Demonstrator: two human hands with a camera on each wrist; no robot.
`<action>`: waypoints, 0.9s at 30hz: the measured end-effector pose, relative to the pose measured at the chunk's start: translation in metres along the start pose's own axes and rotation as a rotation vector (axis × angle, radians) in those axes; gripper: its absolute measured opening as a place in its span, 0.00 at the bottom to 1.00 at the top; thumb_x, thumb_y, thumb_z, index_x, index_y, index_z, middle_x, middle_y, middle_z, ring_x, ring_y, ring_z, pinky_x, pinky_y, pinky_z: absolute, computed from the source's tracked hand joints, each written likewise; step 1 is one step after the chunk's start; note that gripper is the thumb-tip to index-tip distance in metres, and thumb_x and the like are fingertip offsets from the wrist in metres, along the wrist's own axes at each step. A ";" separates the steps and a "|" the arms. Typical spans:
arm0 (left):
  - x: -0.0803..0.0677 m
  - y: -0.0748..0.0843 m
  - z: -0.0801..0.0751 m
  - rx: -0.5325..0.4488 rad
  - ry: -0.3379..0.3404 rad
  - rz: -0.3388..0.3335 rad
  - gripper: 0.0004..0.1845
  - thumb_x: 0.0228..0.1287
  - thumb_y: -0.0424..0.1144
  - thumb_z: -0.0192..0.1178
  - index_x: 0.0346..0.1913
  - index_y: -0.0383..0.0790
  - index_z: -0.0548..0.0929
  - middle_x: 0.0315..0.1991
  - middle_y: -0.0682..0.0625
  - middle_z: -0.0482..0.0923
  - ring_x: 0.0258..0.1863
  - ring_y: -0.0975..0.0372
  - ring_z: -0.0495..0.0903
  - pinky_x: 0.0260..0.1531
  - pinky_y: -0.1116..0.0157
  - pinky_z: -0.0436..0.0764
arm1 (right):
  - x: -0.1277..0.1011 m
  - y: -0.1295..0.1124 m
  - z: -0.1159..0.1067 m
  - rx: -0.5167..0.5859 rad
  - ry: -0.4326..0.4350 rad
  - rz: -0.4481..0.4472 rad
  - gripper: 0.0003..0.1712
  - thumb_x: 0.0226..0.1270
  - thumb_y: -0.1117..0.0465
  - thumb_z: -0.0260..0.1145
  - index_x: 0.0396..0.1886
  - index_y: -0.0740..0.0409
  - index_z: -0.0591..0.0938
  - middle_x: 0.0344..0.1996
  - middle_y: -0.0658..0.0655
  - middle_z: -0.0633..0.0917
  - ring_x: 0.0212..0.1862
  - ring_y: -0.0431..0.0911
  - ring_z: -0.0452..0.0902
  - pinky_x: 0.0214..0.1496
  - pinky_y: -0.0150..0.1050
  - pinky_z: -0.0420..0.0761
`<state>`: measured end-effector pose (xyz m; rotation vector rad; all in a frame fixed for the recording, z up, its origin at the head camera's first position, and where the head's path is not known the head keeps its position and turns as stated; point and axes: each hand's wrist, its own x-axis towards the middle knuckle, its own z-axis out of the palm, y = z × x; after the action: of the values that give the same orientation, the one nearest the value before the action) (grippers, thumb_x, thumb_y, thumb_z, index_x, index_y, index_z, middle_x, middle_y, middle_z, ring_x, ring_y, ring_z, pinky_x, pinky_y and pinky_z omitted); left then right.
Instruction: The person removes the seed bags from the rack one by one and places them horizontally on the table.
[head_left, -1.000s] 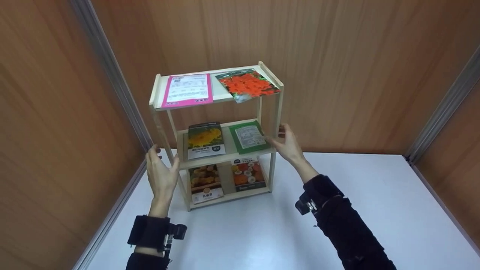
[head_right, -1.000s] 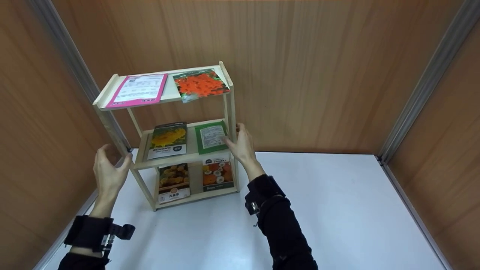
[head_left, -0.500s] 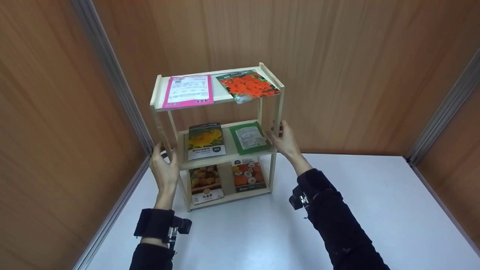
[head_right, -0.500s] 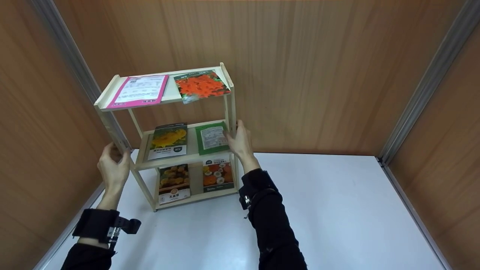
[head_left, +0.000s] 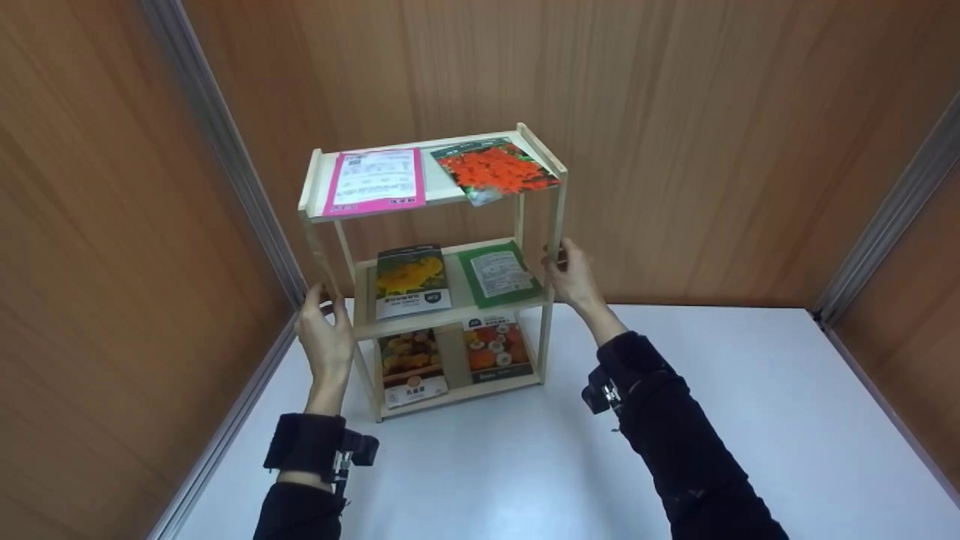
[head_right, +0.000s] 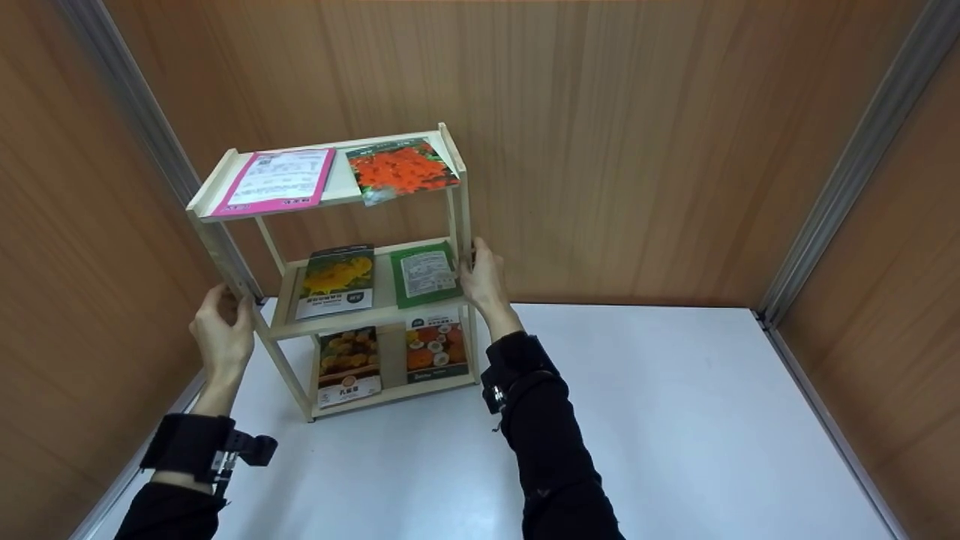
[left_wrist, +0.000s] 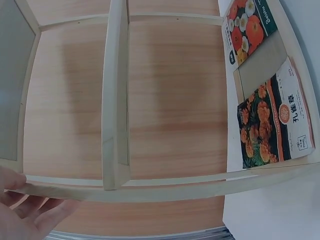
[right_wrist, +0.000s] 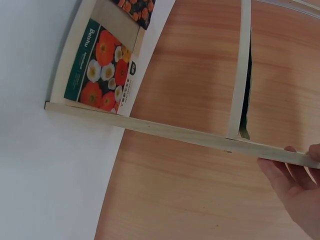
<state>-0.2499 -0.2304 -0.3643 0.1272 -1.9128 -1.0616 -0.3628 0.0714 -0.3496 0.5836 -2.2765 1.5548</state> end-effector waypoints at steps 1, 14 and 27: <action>0.000 0.000 0.000 0.002 0.001 -0.003 0.11 0.59 0.24 0.51 0.46 0.24 0.73 0.38 0.34 0.75 0.38 0.48 0.75 0.38 0.55 0.74 | 0.000 0.000 0.000 -0.005 -0.004 0.002 0.10 0.61 0.74 0.51 0.41 0.75 0.72 0.33 0.70 0.77 0.39 0.58 0.75 0.42 0.48 0.76; 0.001 0.002 0.002 0.038 0.022 -0.024 0.13 0.59 0.23 0.50 0.47 0.22 0.72 0.37 0.33 0.75 0.38 0.46 0.75 0.38 0.55 0.74 | 0.001 0.000 -0.005 -0.048 -0.040 -0.013 0.11 0.61 0.73 0.52 0.42 0.75 0.72 0.34 0.69 0.78 0.39 0.58 0.76 0.42 0.46 0.76; -0.001 0.003 0.003 0.057 0.006 -0.072 0.15 0.60 0.25 0.51 0.51 0.24 0.71 0.40 0.33 0.75 0.38 0.49 0.75 0.38 0.56 0.74 | 0.002 0.005 -0.010 -0.027 -0.089 -0.043 0.11 0.62 0.72 0.53 0.42 0.75 0.71 0.37 0.70 0.77 0.40 0.58 0.75 0.44 0.48 0.75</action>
<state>-0.2505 -0.2264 -0.3627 0.2326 -1.9458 -1.0534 -0.3664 0.0822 -0.3488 0.7028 -2.3293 1.5040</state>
